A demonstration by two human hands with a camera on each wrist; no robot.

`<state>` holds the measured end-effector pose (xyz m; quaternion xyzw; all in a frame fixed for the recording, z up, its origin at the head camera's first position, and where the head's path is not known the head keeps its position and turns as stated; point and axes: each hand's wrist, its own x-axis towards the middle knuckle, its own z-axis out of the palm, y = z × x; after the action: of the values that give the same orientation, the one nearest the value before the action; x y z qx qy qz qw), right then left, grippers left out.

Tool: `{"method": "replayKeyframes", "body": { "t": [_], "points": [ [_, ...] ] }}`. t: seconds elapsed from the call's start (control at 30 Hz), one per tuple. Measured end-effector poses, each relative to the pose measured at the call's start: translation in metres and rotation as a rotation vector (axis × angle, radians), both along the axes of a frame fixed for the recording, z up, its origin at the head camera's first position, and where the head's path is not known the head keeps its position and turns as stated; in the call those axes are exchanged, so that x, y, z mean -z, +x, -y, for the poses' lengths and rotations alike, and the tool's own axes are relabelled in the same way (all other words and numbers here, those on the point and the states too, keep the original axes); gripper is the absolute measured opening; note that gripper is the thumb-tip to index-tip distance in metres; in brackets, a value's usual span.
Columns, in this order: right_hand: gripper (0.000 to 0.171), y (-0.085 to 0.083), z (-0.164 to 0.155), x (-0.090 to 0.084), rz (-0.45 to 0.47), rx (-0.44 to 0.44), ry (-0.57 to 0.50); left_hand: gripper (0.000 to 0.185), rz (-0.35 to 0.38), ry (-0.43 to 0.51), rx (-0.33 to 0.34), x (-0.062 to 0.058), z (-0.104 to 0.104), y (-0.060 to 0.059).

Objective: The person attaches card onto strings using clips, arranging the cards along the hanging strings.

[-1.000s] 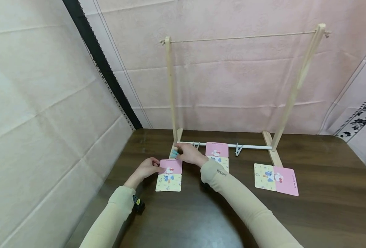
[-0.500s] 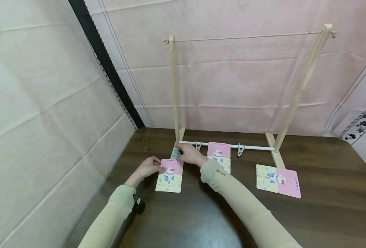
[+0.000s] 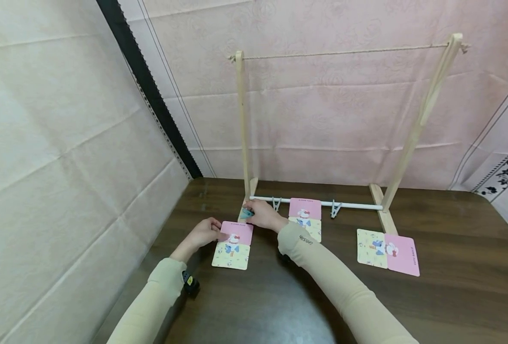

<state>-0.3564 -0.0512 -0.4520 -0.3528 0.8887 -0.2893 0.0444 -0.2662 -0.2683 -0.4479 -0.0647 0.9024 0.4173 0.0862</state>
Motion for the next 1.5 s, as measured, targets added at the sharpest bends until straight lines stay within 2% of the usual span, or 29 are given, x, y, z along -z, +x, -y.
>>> {"method": "replayKeyframes", "body": {
  "t": [0.37, 0.53, 0.83, 1.07, 1.5],
  "points": [
    [0.041, 0.002, -0.001, 0.003, -0.015, 0.009, 0.005, 0.04, -0.008, 0.002, -0.005, -0.003, 0.007, 0.005],
    [0.039, 0.002, -0.002, 0.002, -0.018, 0.01, -0.003, 0.04, -0.021, 0.038, -0.008, -0.004, 0.011, 0.007],
    [0.036, 0.004, -0.005, 0.001, -0.026, -0.004, -0.028, 0.043, 0.001, 0.102, -0.015, -0.007, 0.016, 0.009],
    [0.035, 0.009, -0.01, -0.004, 0.0, -0.007, -0.039, 0.044, 0.007, 0.155, -0.011, -0.011, 0.02, 0.009],
    [0.032, 0.016, -0.028, -0.012, -0.011, -0.018, -0.019, 0.044, 0.013, 0.151, 0.001, -0.02, 0.019, 0.007]
  ]
}}
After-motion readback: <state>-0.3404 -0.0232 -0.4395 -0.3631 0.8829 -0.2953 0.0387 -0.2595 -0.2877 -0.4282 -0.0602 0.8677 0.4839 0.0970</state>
